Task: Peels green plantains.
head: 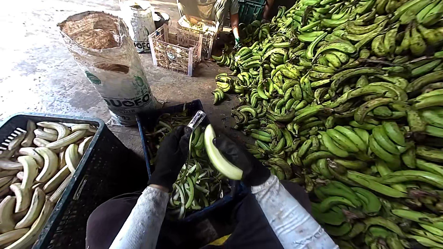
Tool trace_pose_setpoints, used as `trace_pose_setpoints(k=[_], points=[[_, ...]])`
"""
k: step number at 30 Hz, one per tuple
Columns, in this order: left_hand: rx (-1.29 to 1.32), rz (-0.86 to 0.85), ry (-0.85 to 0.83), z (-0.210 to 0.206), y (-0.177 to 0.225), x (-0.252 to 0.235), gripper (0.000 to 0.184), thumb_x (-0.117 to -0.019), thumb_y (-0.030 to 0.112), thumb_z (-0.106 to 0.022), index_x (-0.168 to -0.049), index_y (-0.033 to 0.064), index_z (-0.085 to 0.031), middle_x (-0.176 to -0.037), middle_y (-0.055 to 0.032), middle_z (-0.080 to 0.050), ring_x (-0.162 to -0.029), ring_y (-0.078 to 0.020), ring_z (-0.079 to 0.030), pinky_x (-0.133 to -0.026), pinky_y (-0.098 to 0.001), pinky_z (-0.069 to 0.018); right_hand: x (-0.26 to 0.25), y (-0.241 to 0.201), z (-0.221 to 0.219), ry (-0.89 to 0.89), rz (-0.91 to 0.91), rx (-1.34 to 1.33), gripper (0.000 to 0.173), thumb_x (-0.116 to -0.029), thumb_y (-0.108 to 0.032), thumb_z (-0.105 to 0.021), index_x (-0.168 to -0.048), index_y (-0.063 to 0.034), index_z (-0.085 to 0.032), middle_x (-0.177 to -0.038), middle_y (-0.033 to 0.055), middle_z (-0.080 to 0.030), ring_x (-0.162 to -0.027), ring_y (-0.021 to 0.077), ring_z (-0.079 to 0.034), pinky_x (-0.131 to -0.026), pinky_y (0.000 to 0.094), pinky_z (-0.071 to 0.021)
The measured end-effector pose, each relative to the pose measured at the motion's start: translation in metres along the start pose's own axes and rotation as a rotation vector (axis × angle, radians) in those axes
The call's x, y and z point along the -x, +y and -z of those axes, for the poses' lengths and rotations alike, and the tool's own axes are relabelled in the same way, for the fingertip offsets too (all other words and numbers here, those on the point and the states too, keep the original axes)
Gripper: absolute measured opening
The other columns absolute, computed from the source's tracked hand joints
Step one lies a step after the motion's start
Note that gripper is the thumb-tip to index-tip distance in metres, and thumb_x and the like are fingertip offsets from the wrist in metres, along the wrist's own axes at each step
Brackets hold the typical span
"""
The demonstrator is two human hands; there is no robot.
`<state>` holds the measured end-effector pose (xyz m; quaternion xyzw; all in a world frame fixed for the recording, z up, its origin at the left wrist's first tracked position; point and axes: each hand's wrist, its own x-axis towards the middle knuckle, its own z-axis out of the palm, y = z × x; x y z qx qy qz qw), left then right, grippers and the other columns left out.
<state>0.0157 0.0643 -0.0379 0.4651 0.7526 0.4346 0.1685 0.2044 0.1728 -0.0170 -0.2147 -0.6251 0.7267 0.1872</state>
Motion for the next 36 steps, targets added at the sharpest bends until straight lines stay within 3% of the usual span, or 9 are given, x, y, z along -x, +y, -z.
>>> trace_pose_setpoints(k=[5,11,16,22,24,27,29,33,36], points=[[-0.018,-0.259,-0.036,-0.027,0.006,0.024,0.059,-0.1047,0.056,-0.038,-0.143,0.0166,-0.059,-0.115,-0.0095,-0.07,-0.102,-0.0233,-0.068,-0.088,-0.0496,-0.0565,-0.019,0.006,0.007,0.402,0.248,-0.391,0.029,-0.1055,-0.038,-0.045,-0.12,-0.0181,-0.062,-0.091,-0.0001,-0.068,-0.077,0.0089,-0.067,-0.067,0.0296,-0.0595],[-0.207,-0.404,0.16,-0.039,0.022,0.041,0.053,-0.0968,0.045,-0.056,-0.138,0.0129,-0.065,-0.108,-0.0198,-0.07,-0.096,-0.0382,-0.067,-0.082,-0.0562,-0.0533,-0.031,0.009,0.013,0.443,0.397,-0.82,0.041,-0.1034,-0.056,-0.04,-0.106,-0.0218,-0.062,-0.09,-0.0009,-0.067,-0.078,0.0103,-0.067,-0.066,0.0305,-0.0582],[-0.179,-0.306,0.045,-0.03,0.01,0.025,0.054,-0.1032,0.048,-0.047,-0.145,0.0163,-0.059,-0.113,-0.0142,-0.07,-0.1,-0.0329,-0.068,-0.085,-0.0544,-0.0555,-0.014,0.01,0.009,0.299,0.219,-0.41,0.039,-0.1087,-0.044,-0.036,-0.119,-0.018,-0.063,-0.094,0.0008,-0.068,-0.082,0.0104,-0.067,-0.071,0.0327,-0.0594],[-0.239,-0.199,-0.018,-0.027,0.008,0.018,0.048,-0.102,0.038,-0.053,-0.147,0.0196,-0.057,-0.116,-0.017,-0.07,-0.102,-0.0372,-0.067,-0.086,-0.0582,-0.0539,-0.001,0.018,0.014,0.322,0.077,0.137,0.034,-0.1085,-0.029,-0.041,-0.124,-0.0079,-0.063,-0.097,0.0041,-0.067,-0.086,0.0092,-0.065,-0.077,0.0294,-0.0575],[-0.166,-0.093,-0.042,-0.019,0.004,0.008,0.049,-0.106,0.042,-0.044,-0.148,0.0188,-0.055,-0.12,-0.0161,-0.068,-0.107,-0.0342,-0.067,-0.09,-0.0586,-0.0533,0.001,0.009,0.005,0.148,0.041,0.142,0.033,-0.1075,-0.03,-0.039,-0.121,-0.011,-0.062,-0.097,0.0013,-0.066,-0.085,0.0067,-0.064,-0.077,0.0271,-0.0562],[-0.078,0.137,-0.088,-0.012,0.002,0.0,0.049,-0.1093,0.047,-0.036,-0.142,0.0194,-0.059,-0.12,-0.013,-0.07,-0.108,-0.0302,-0.068,-0.093,-0.059,-0.0513,0.002,0.007,0.001,0.027,-0.047,0.116,0.042,-0.1045,-0.033,-0.039,-0.135,-0.0111,-0.058,-0.108,0.0028,-0.067,-0.093,0.0081,-0.064,-0.084,0.0286,-0.0552],[-0.048,0.211,-0.101,-0.012,0.001,0.0,0.051,-0.1085,0.051,-0.036,-0.14,0.0192,-0.06,-0.116,-0.0125,-0.071,-0.105,-0.0296,-0.068,-0.092,-0.0595,-0.0515,0.001,0.019,0.006,0.076,-0.036,-0.015,0.041,-0.1048,-0.036,-0.037,-0.129,-0.0135,-0.061,-0.097,0.0022,-0.068,-0.081,0.0093,-0.064,-0.073,0.0282,-0.0561],[-0.156,-0.089,-0.137,-0.021,0.002,0.015,0.055,-0.1048,0.054,-0.041,-0.145,0.0187,-0.056,-0.117,-0.0117,-0.069,-0.101,-0.0283,-0.068,-0.086,-0.0558,-0.0555,-0.007,0.036,0.024,0.365,0.015,-0.429,0.038,-0.1087,-0.041,-0.035,-0.111,-0.015,-0.063,-0.08,0.0015,-0.066,-0.065,0.0101,-0.064,-0.057,0.0278,-0.0566],[-0.328,-0.429,-0.045,-0.035,0.006,0.034,0.052,-0.0983,0.044,-0.055,-0.143,0.0165,-0.061,-0.112,-0.0187,-0.071,-0.099,-0.0397,-0.069,-0.081,-0.0606,-0.0543,-0.007,0.043,0.038,0.389,0.114,-0.651,0.041,-0.1093,-0.036,-0.029,-0.103,-0.0142,-0.063,-0.082,0.0002,-0.066,-0.072,0.0089,-0.065,-0.065,0.0274,-0.0573]])
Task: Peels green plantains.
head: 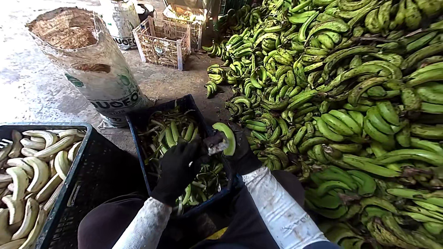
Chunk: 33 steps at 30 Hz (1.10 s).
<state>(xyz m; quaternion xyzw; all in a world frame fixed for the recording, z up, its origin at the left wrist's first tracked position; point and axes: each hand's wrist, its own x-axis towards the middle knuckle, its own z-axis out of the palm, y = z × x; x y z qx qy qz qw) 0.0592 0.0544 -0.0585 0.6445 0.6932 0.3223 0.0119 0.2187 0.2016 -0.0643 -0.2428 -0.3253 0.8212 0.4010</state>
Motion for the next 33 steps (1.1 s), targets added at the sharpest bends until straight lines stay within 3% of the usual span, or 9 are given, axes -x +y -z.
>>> trace_pose_setpoints(k=[5,10,15,17,21,23,26,28,33], points=[[-0.062,-0.058,-0.021,-0.009,0.021,0.008,0.049,-0.0937,0.039,-0.063,-0.138,0.0177,-0.066,-0.111,-0.0219,-0.071,-0.098,-0.0437,-0.069,-0.082,-0.06,-0.054,0.005,0.0,0.0,0.113,-0.161,-0.079,0.043,-0.1065,-0.045,-0.032,-0.097,-0.013,-0.06,-0.073,0.0011,-0.062,-0.06,0.0104,-0.062,-0.054,0.0258,-0.054],[0.338,0.398,-0.195,-0.011,0.002,-0.009,0.049,-0.1051,0.043,-0.049,-0.145,0.0161,-0.056,-0.12,-0.0136,-0.069,-0.105,-0.0279,-0.068,-0.092,-0.053,-0.0549,0.015,0.007,-0.008,-0.123,0.006,0.466,0.035,-0.1101,-0.032,-0.035,-0.122,-0.0134,-0.061,-0.094,0.0004,-0.066,-0.082,0.0074,-0.064,-0.073,0.0278,-0.0569],[0.666,0.841,-0.103,-0.007,-0.022,-0.016,0.046,-0.1087,0.045,-0.045,-0.14,0.014,-0.056,-0.11,-0.0142,-0.068,-0.092,-0.024,-0.069,-0.083,-0.0456,-0.0565,0.017,0.008,-0.018,-0.245,-0.164,0.361,0.039,-0.0999,-0.031,-0.042,-0.126,-0.0122,-0.063,-0.083,0.0046,-0.067,-0.067,0.0113,-0.063,-0.063,0.0285,-0.0565],[0.66,0.82,-0.098,0.0,-0.023,-0.014,0.045,-0.1079,0.044,-0.047,-0.139,0.014,-0.056,-0.108,-0.0131,-0.069,-0.091,-0.0222,-0.069,-0.082,-0.0443,-0.0569,0.014,0.005,-0.014,-0.197,-0.189,0.25,0.041,-0.0999,-0.033,-0.039,-0.129,-0.015,-0.061,-0.08,0.0046,-0.065,-0.06,0.0116,-0.062,-0.055,0.0274,-0.0564],[0.438,0.442,-0.169,0.003,-0.014,-0.002,0.046,-0.1029,0.051,-0.049,-0.134,0.0189,-0.061,-0.103,-0.0024,-0.07,-0.089,-0.015,-0.067,-0.081,-0.0445,-0.0565,0.005,-0.002,0.002,-0.029,-0.134,0.02,0.04,-0.1052,-0.044,-0.04,-0.107,-0.0135,-0.066,-0.08,0.004,-0.066,-0.062,0.0125,-0.064,-0.055,0.0299,-0.057],[0.313,0.202,-0.219,0.001,-0.005,0.006,0.054,-0.1023,0.052,-0.049,-0.137,0.0133,-0.062,-0.12,-0.0088,-0.07,-0.106,-0.0229,-0.068,-0.093,-0.0499,-0.0564,0.005,-0.004,0.011,0.007,-0.035,0.057,0.037,-0.1074,-0.039,-0.039,-0.108,-0.0139,-0.066,-0.081,0.0022,-0.067,-0.066,0.0107,-0.064,-0.058,0.0283,-0.0571],[0.142,0.014,-0.28,-0.002,0.016,0.013,0.063,-0.1,0.057,-0.05,-0.141,0.0117,-0.061,-0.123,-0.0182,-0.069,-0.11,-0.0391,-0.067,-0.089,-0.0586,-0.0549,0.022,-0.016,-0.003,0.079,-0.073,0.319,0.036,-0.1105,-0.031,-0.032,-0.105,-0.0113,-0.061,-0.074,-0.0011,-0.06,-0.06,0.0053,-0.058,-0.056,0.0221,-0.0517],[0.125,0.057,-0.344,-0.004,0.026,0.009,0.058,-0.1009,0.05,-0.054,-0.145,0.0117,-0.058,-0.127,-0.0196,-0.067,-0.112,-0.0408,-0.066,-0.091,-0.0581,-0.0535,0.031,-0.012,-0.009,0.085,-0.054,0.525,0.032,-0.1079,-0.015,-0.035,-0.1,-0.0036,-0.063,-0.074,0.0001,-0.063,-0.063,0.0045,-0.06,-0.061,0.0204,-0.0531],[0.148,0.367,-0.285,-0.007,0.002,-0.012,0.041,-0.1032,0.043,-0.055,-0.132,0.0147,-0.063,-0.113,-0.0144,-0.069,-0.103,-0.0334,-0.068,-0.088,-0.057,-0.0552,0.005,0.012,0.014,-0.248,-0.077,0.334,0.031,-0.1084,-0.025,-0.037,-0.113,-0.0116,-0.065,-0.088,0.0024,-0.067,-0.076,0.0094,-0.065,-0.07,0.0282,-0.0578]])
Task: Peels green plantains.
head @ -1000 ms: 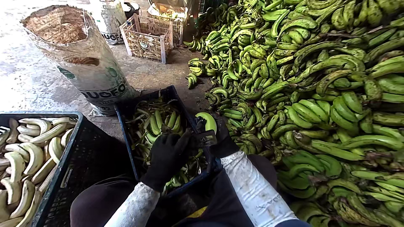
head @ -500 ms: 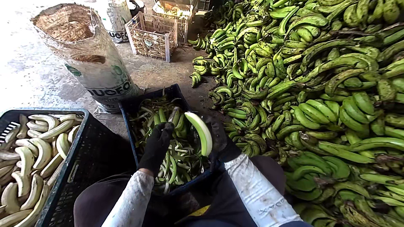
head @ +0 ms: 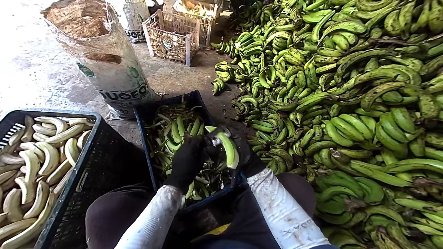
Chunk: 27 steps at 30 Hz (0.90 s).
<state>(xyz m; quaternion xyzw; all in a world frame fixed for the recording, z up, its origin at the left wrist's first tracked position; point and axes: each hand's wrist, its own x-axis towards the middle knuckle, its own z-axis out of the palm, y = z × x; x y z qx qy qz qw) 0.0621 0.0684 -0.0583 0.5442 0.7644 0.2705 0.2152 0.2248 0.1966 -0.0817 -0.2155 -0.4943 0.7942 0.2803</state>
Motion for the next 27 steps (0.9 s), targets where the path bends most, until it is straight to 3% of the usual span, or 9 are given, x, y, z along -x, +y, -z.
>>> trace_pose_setpoints(k=[3,5,10,13,15,17,21,23,27], points=[[0.211,0.275,0.098,0.02,-0.018,-0.01,0.044,-0.1065,0.046,-0.049,-0.131,0.0119,-0.061,-0.107,-0.0171,-0.069,-0.099,-0.0356,-0.068,-0.086,-0.0617,-0.0526,0.0,-0.005,-0.018,0.074,-0.097,-0.029,0.031,-0.107,-0.027,-0.039,-0.108,-0.0107,-0.065,-0.082,0.0026,-0.066,-0.068,0.0088,-0.064,-0.062,0.026,-0.0573],[0.448,0.366,0.183,0.026,-0.033,-0.008,0.051,-0.1043,0.058,-0.045,-0.134,0.0176,-0.058,-0.103,-0.0122,-0.068,-0.091,-0.0284,-0.066,-0.08,-0.0554,-0.0529,0.003,-0.009,-0.023,0.114,-0.035,0.125,0.031,-0.1079,-0.022,-0.04,-0.124,-0.0091,-0.063,-0.094,0.0032,-0.067,-0.077,0.0088,-0.064,-0.068,0.0265,-0.0575],[0.619,0.186,0.142,0.034,-0.012,0.012,0.062,-0.0914,0.039,-0.075,-0.144,0.017,-0.052,-0.1,-0.0067,-0.073,-0.083,-0.0176,-0.069,-0.076,-0.0426,-0.0595,-0.019,0.002,-0.039,0.269,-0.013,0.375,0.044,-0.1058,-0.041,-0.045,-0.142,-0.0184,-0.055,-0.123,0.0038,-0.066,-0.108,0.0136,-0.064,-0.091,0.0359,-0.0561],[0.196,0.133,0.009,0.044,-0.001,0.015,0.062,-0.093,0.04,-0.073,-0.145,0.0136,-0.053,-0.114,-0.0118,-0.07,-0.099,-0.0286,-0.07,-0.085,-0.0542,-0.058,-0.032,0.011,-0.083,0.245,0.041,0.072,0.022,-0.1074,-0.017,-0.042,-0.108,-0.0058,-0.06,-0.079,0.0028,-0.064,-0.067,0.0098,-0.062,-0.06,0.028,-0.0555],[0.072,0.189,0.037,0.069,-0.011,0.021,0.043,-0.0966,0.043,-0.067,-0.127,0.0134,-0.06,-0.104,-0.0117,-0.069,-0.093,-0.0304,-0.069,-0.078,-0.0557,-0.0573,-0.05,0.02,-0.106,0.044,0.085,0.008,0.021,-0.1053,-0.013,-0.041,-0.105,-0.0065,-0.06,-0.079,0.0,-0.064,-0.07,0.0083,-0.063,-0.065,0.0284,-0.0573],[0.061,0.255,0.072,0.109,-0.029,0.037,0.043,-0.0988,0.039,-0.065,-0.133,0.0133,-0.059,-0.105,-0.0129,-0.07,-0.095,-0.0313,-0.07,-0.082,-0.0571,-0.0568,-0.069,0.023,-0.139,-0.064,0.075,0.119,0.022,-0.1054,-0.017,-0.037,-0.102,-0.0131,-0.059,-0.078,-0.0044,-0.065,-0.069,0.006,-0.063,-0.066,0.0261,-0.0567],[-0.043,0.384,0.279,0.165,-0.114,0.092,0.04,-0.102,0.038,-0.06,-0.138,0.0203,-0.058,-0.111,-0.0088,-0.072,-0.098,-0.0266,-0.071,-0.085,-0.0557,-0.0579,-0.113,0.057,-0.173,-0.057,-0.141,0.594,0.044,-0.1101,-0.033,-0.038,-0.147,-0.0107,-0.049,-0.127,0.0112,-0.064,-0.107,0.0186,-0.066,-0.089,0.0358,-0.0565],[-0.109,0.525,0.388,0.186,-0.165,0.123,0.041,-0.1045,0.04,-0.056,-0.139,0.0181,-0.058,-0.113,-0.0119,-0.071,-0.1,-0.0298,-0.07,-0.087,-0.0578,-0.0563,-0.131,0.088,-0.165,-0.148,-0.099,1.051,0.05,-0.1102,-0.031,-0.039,-0.151,-0.0033,-0.044,-0.144,0.0213,-0.054,-0.13,0.029,-0.057,-0.109,0.0447,-0.0458],[-0.265,0.82,0.484,0.221,-0.268,0.168,0.041,-0.1033,0.034,-0.06,-0.135,0.0078,-0.058,-0.11,-0.0231,-0.069,-0.096,-0.0443,-0.069,-0.082,-0.0675,-0.0536,-0.152,0.138,-0.141,-0.315,-0.171,1.741,0.058,-0.1078,-0.039,-0.042,-0.157,-0.0069,-0.038,-0.157,0.0231,-0.041,-0.141,0.0419,-0.044,-0.113,0.065,-0.0319]])
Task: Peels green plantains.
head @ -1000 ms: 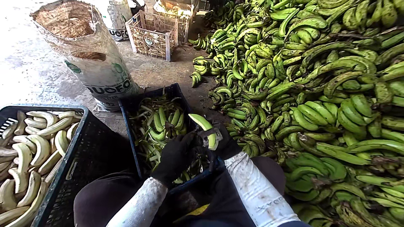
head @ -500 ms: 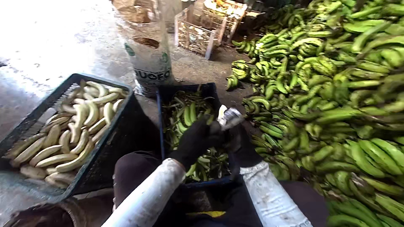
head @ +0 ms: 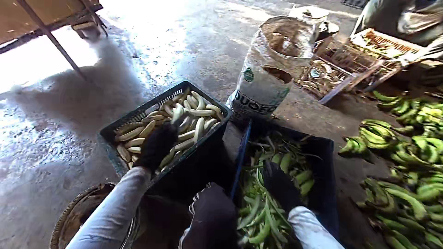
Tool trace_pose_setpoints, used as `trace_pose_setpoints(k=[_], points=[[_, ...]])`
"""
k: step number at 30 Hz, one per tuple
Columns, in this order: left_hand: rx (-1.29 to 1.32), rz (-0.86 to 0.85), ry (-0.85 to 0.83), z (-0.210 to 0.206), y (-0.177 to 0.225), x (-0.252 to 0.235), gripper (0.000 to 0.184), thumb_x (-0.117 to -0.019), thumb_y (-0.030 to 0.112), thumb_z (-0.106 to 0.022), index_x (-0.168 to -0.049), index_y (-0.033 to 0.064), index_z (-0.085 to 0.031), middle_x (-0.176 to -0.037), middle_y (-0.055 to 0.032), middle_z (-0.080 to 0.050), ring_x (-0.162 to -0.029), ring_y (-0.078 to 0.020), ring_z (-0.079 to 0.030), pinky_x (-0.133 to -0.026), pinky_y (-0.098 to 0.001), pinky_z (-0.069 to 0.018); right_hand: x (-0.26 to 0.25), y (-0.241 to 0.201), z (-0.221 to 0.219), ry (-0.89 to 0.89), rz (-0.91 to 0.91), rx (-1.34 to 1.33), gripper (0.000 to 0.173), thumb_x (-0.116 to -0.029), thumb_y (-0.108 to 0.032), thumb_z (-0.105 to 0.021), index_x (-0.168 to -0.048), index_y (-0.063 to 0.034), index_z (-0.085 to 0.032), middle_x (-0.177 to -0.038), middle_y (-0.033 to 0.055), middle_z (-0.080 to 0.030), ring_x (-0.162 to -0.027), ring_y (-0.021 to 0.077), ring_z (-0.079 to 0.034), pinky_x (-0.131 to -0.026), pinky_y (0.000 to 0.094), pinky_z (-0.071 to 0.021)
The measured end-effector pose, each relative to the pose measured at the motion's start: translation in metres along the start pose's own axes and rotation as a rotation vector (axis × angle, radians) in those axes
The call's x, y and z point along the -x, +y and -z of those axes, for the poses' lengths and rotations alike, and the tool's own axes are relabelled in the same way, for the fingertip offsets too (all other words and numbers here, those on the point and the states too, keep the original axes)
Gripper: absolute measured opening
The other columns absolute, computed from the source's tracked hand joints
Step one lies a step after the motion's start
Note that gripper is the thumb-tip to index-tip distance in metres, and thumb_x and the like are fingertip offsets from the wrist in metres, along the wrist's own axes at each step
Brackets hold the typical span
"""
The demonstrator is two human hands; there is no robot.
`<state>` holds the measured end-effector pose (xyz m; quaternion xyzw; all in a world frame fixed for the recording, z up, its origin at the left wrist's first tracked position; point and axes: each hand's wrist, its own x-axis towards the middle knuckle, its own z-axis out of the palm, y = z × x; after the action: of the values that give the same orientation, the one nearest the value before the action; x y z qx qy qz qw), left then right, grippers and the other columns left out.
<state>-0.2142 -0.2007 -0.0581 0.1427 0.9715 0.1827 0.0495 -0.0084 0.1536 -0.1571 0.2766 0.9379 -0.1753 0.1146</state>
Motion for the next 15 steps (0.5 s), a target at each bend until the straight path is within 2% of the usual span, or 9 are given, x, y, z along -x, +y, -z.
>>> trace_pose_setpoints(k=[3,6,8,10,12,15], points=[[-0.004,0.123,0.107,-0.008,-0.046,-0.034,0.042,-0.1032,0.037,-0.06,-0.134,0.0081,-0.057,-0.112,-0.0257,-0.068,-0.099,-0.0486,-0.067,-0.081,-0.0718,-0.0513,-0.012,0.024,-0.024,-0.052,-0.02,0.264,0.065,-0.1041,-0.045,-0.048,-0.156,-0.0073,-0.039,-0.159,0.0234,-0.038,-0.147,0.041,-0.037,-0.119,0.0655,-0.0218],[0.111,0.299,0.117,-0.009,-0.051,-0.074,0.049,-0.1019,0.038,-0.061,-0.138,0.0054,-0.054,-0.12,-0.0266,-0.066,-0.111,-0.0467,-0.065,-0.093,-0.0703,-0.0483,-0.013,0.046,-0.033,-0.096,-0.027,0.461,0.08,-0.0962,-0.063,-0.052,-0.155,-0.0109,-0.041,-0.157,0.0229,-0.041,-0.143,0.0426,-0.041,-0.119,0.0656,-0.0197],[0.2,0.416,0.106,-0.017,-0.052,-0.099,0.056,-0.0978,0.04,-0.066,-0.139,0.0048,-0.052,-0.122,-0.0266,-0.066,-0.115,-0.0458,-0.064,-0.096,-0.069,-0.0475,-0.017,0.055,-0.036,-0.169,-0.016,0.545,0.088,-0.0912,-0.071,-0.054,-0.159,-0.0178,-0.036,-0.16,0.023,-0.035,-0.145,0.0444,-0.037,-0.118,0.0662,-0.018],[0.194,0.427,0.039,-0.031,-0.055,-0.121,0.056,-0.0972,0.039,-0.067,-0.137,0.0027,-0.053,-0.122,-0.0276,-0.065,-0.116,-0.0464,-0.063,-0.097,-0.069,-0.0469,-0.02,0.058,-0.034,-0.243,-0.002,0.579,0.087,-0.0879,-0.07,-0.059,-0.158,-0.0247,-0.038,-0.164,0.0231,-0.028,-0.147,0.0465,-0.032,-0.118,0.0681,-0.0175],[0.145,0.381,-0.051,-0.047,-0.06,-0.135,0.051,-0.0968,0.039,-0.067,-0.132,0.0022,-0.059,-0.119,-0.027,-0.067,-0.115,-0.0461,-0.063,-0.096,-0.0692,-0.0473,-0.021,0.061,-0.034,-0.279,0.015,0.604,0.085,-0.0838,-0.063,-0.069,-0.156,-0.026,-0.042,-0.164,0.0251,-0.025,-0.145,0.0492,-0.032,-0.117,0.0692,-0.0165],[0.05,0.383,-0.098,-0.056,-0.061,-0.142,0.048,-0.0968,0.042,-0.064,-0.131,0.0073,-0.06,-0.118,-0.0246,-0.068,-0.113,-0.045,-0.065,-0.093,-0.0698,-0.048,-0.024,0.064,-0.034,-0.29,0.012,0.636,0.083,-0.0838,-0.051,-0.075,-0.156,-0.0265,-0.043,-0.163,0.027,-0.026,-0.143,0.0519,-0.033,-0.117,0.0696,-0.0183]])
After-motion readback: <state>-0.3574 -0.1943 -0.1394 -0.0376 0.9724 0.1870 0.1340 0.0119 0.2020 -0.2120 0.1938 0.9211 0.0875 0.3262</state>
